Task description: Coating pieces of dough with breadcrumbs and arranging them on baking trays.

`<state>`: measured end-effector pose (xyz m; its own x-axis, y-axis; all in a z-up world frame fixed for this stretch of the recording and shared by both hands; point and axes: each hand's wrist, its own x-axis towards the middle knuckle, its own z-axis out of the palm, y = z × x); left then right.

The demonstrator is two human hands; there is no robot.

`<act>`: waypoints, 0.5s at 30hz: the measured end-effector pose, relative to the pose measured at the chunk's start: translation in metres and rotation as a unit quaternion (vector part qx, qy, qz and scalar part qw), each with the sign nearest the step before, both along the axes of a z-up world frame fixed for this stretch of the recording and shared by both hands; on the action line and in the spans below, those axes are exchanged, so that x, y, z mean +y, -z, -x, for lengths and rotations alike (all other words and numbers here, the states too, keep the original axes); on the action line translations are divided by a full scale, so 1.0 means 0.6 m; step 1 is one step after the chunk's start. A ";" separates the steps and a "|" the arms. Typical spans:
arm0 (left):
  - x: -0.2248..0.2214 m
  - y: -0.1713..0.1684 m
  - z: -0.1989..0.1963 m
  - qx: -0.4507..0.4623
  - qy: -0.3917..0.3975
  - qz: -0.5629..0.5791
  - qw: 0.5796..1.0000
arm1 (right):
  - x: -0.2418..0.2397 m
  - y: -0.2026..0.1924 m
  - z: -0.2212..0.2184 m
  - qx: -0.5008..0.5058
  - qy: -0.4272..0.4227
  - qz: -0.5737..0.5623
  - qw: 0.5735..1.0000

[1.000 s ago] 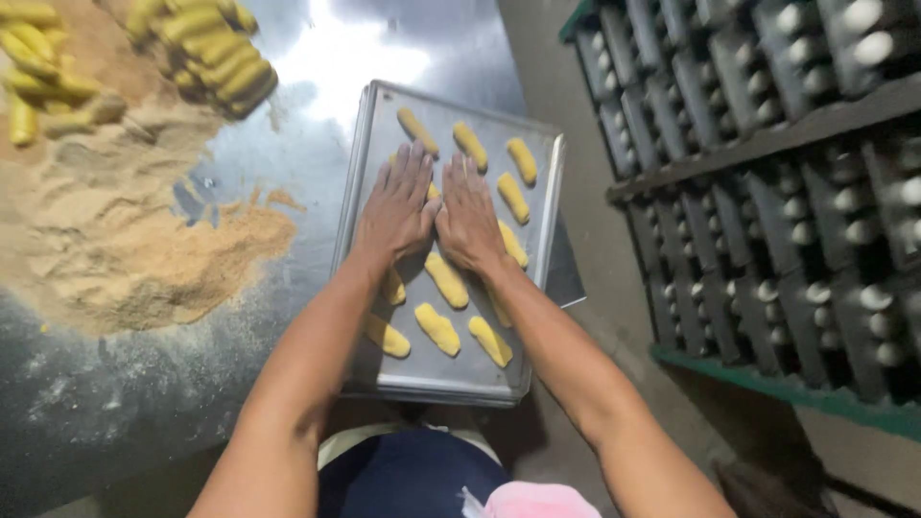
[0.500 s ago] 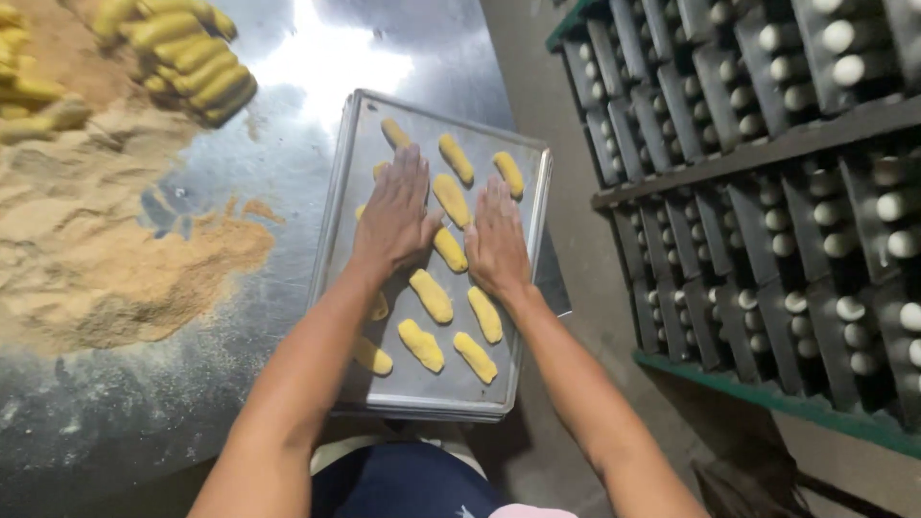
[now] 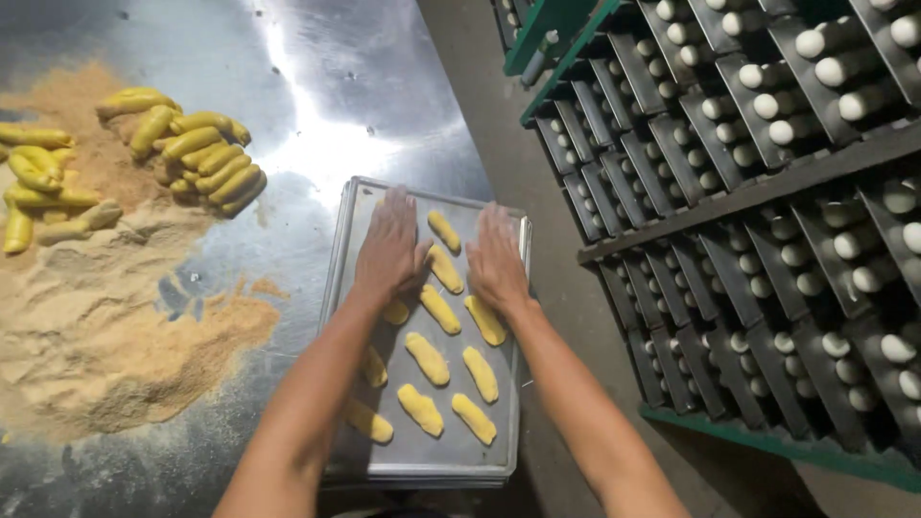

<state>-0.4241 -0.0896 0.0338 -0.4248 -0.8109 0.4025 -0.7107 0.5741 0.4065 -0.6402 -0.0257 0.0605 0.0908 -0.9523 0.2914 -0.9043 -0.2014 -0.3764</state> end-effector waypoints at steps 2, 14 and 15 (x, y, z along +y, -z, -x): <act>-0.009 -0.007 -0.005 -0.014 0.015 -0.031 0.999 | -0.015 0.017 0.004 0.043 -0.006 -0.050 0.998; -0.007 0.013 -0.007 -0.011 0.004 -0.060 0.998 | -0.047 0.025 -0.028 0.026 -0.022 -0.086 0.996; -0.003 0.017 -0.009 0.008 -0.005 -0.058 0.998 | -0.049 0.025 -0.050 -0.027 -0.058 -0.018 0.998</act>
<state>-0.4184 -0.0912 0.0238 -0.4101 -0.8567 0.3128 -0.7090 0.5152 0.4816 -0.6100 -0.0549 0.0454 0.1858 -0.9461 0.2654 -0.8542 -0.2890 -0.4321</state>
